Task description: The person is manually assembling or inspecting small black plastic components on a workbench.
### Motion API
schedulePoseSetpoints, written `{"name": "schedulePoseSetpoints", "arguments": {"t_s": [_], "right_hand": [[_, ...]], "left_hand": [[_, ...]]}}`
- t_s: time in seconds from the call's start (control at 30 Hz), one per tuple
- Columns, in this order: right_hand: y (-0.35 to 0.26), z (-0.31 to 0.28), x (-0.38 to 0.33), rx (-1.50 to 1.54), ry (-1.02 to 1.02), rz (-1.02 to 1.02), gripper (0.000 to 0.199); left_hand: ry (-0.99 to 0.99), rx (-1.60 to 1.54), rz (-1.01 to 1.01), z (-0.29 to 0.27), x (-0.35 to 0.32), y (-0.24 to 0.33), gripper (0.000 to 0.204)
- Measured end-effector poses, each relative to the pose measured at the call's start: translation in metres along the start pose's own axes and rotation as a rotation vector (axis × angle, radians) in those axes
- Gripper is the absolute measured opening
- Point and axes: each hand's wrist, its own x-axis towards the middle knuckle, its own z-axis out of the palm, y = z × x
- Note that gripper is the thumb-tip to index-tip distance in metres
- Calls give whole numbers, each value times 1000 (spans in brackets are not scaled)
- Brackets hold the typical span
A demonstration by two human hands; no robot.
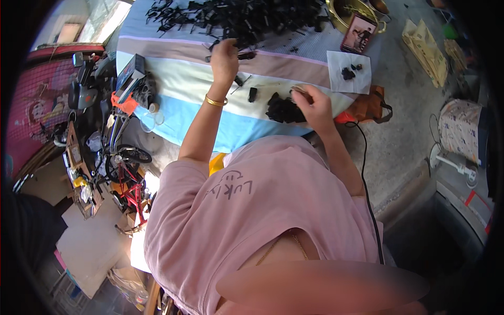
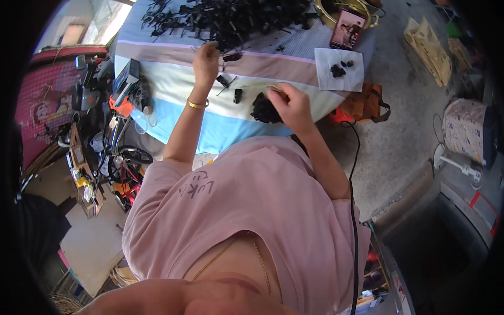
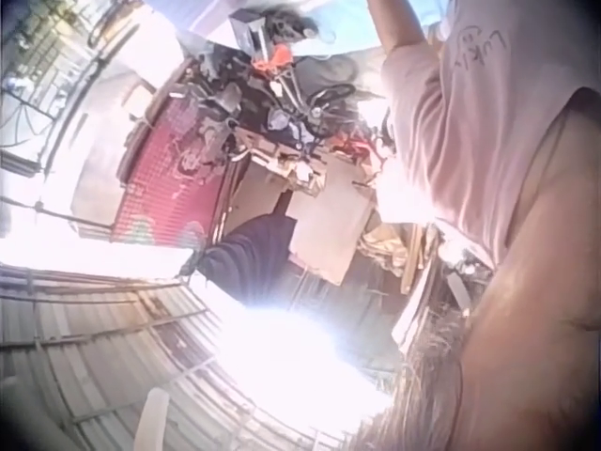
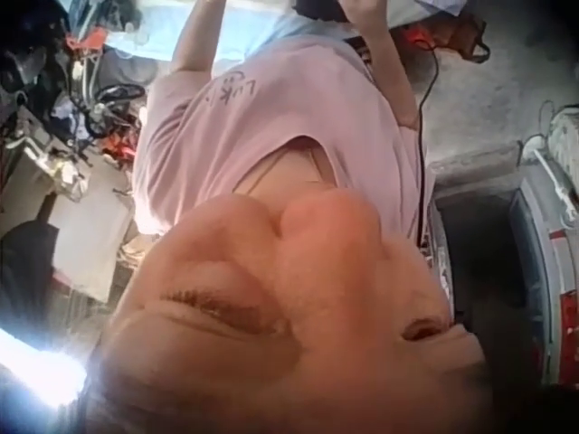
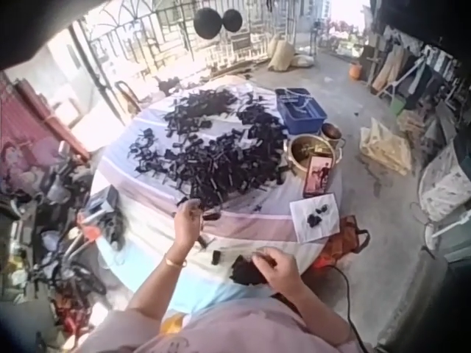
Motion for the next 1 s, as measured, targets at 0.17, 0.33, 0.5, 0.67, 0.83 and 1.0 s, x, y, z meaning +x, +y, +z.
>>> {"name": "schedulePoseSetpoints", "arguments": {"t_s": [0.17, 0.33, 0.5, 0.67, 0.83, 1.0], "right_hand": [[-3, -12, -10, -11, 7, 99, 14], [0, 0, -20, 50, -84, 175, 14], [-10, 3, -16, 88, -132, 145, 14], [-2, 4, -5, 224, -28, 195, 17], [-14, 4, 2, 543, -39, 336, 24], [-12, 6, -2, 389, -9, 123, 25]], "left_hand": [[-362, 260, 96, 6, -46, -29, 16], [-513, 429, 64, 7, -68, -34, 11], [-344, 376, 311, 3, -72, -18, 12], [-383, -575, -424, -21, -51, 37, 22], [-572, -1291, -637, -34, -67, 122, 18], [-548, -1177, -497, -45, -75, 133, 18]]}}
